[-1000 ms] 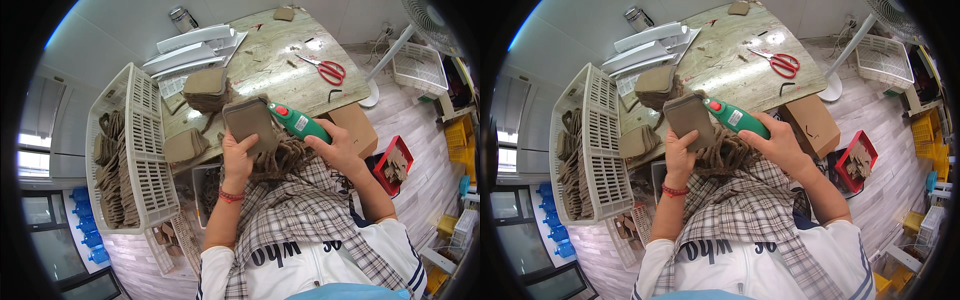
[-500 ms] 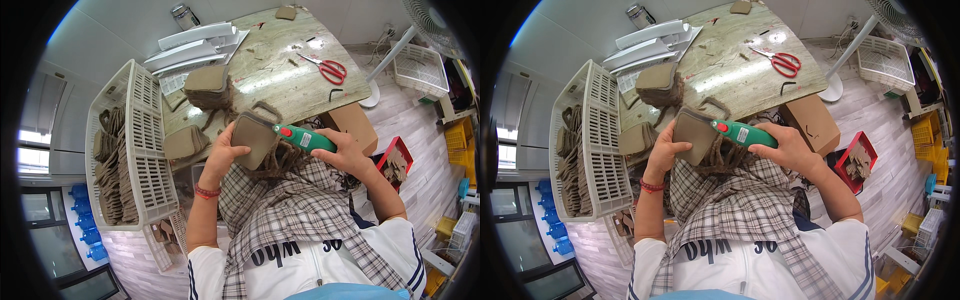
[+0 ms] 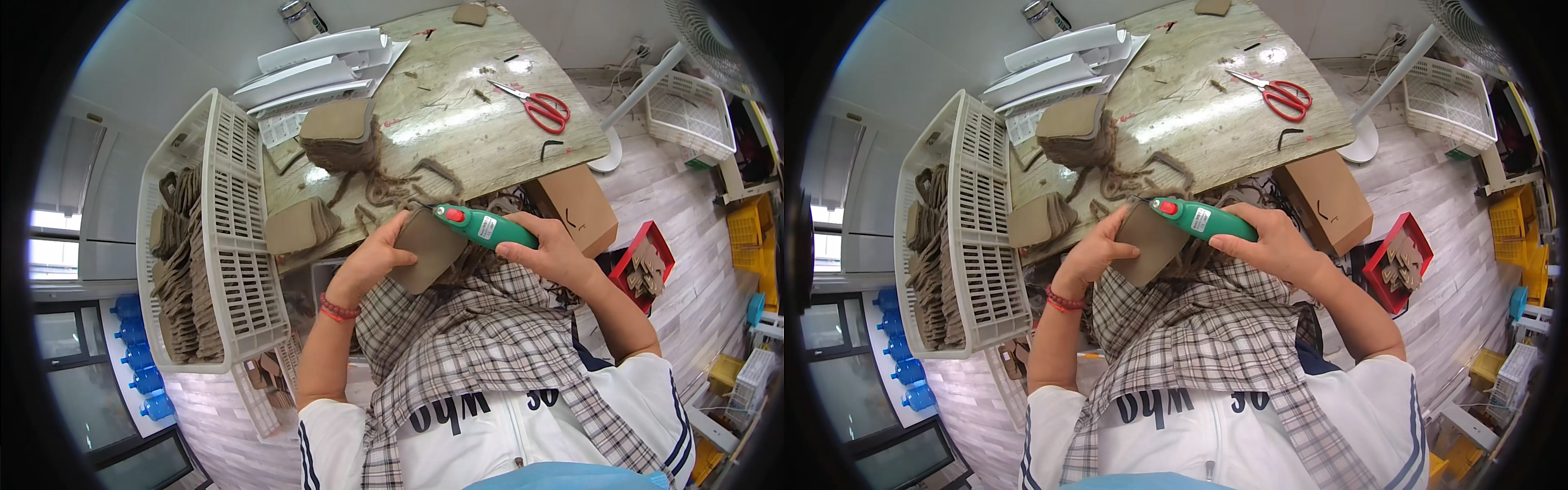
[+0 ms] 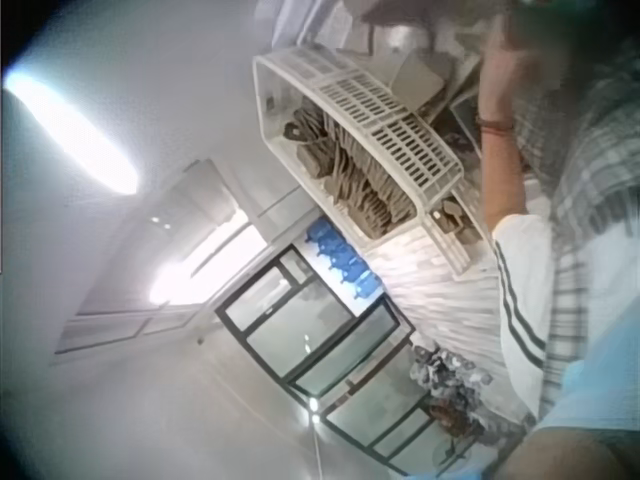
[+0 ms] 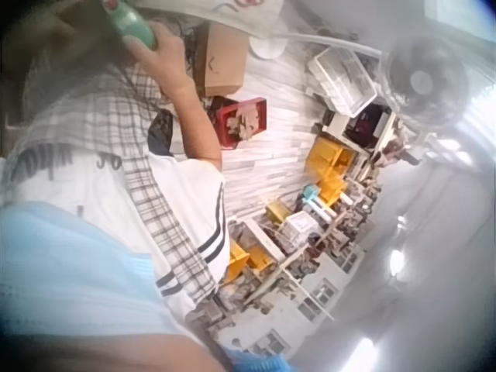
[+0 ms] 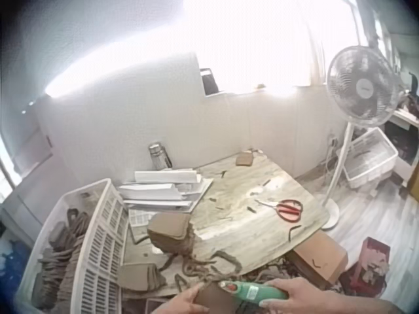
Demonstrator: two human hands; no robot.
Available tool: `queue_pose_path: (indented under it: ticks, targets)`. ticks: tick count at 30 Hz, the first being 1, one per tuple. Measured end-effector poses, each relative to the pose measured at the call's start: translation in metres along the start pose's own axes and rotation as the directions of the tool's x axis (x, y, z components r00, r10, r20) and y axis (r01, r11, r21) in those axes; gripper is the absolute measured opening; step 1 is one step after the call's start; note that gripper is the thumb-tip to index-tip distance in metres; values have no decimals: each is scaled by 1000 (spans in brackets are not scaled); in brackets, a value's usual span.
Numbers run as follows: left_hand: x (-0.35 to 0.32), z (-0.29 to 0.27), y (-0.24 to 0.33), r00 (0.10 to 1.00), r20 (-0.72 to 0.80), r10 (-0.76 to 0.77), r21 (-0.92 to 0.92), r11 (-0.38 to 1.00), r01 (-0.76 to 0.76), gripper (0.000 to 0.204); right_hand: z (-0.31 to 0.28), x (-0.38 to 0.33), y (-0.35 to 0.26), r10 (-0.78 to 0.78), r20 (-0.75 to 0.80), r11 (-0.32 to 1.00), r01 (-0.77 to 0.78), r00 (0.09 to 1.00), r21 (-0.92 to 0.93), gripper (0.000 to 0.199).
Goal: The person uses a green rotary tool to trim excess cord from the edges of rectangular brown pads. They handle the pads one at a time, rotating them to trim all sides, and place the finished pieces into a white plastic basket.
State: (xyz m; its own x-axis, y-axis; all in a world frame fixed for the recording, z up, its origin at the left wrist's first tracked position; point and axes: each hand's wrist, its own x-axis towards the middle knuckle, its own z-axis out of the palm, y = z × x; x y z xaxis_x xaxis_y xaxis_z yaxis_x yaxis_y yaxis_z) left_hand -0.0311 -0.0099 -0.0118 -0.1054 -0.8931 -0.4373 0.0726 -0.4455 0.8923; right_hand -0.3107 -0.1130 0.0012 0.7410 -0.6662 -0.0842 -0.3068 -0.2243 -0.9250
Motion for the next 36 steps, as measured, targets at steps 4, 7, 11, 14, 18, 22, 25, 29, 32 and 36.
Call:
queue_pose_path:
  ticks: [4,7,11,14,18,22,25,29,32,36]
  targets:
    - [-2,-19,5,1000,-25,-16,191,981,21,45,-6,-2,-6,70,71,995,-75,995,61,41]
    - [-7,-30,4,971,-220,94,157,986,-60,29,-8,-3,3,106,103,987,-117,989,113,41]
    - [-15,-31,9,913,-377,159,73,987,-141,20,-7,-3,9,146,137,976,-165,980,139,42]
    - [-15,-33,4,906,-392,160,69,987,-145,18,-4,-2,10,110,142,983,-129,984,127,44]
    - [-16,-30,7,915,-377,140,108,988,-106,18,-9,0,3,99,152,992,-109,983,64,44]
    - [-14,-21,15,941,-327,91,110,992,-58,19,-11,1,11,-15,133,999,21,991,-42,46]
    - [-10,-15,15,954,-288,84,146,988,-43,20,-14,3,9,-38,160,991,58,986,-124,47]
    - [-2,-8,10,964,-228,135,169,981,-97,30,-12,8,3,-93,163,982,117,982,-146,47]
    - [3,0,12,966,-229,122,186,979,-80,38,-8,13,2,-114,156,981,137,981,-140,46]
    - [3,2,20,960,-270,81,130,990,-47,44,-8,16,7,-48,121,995,58,992,-84,45]
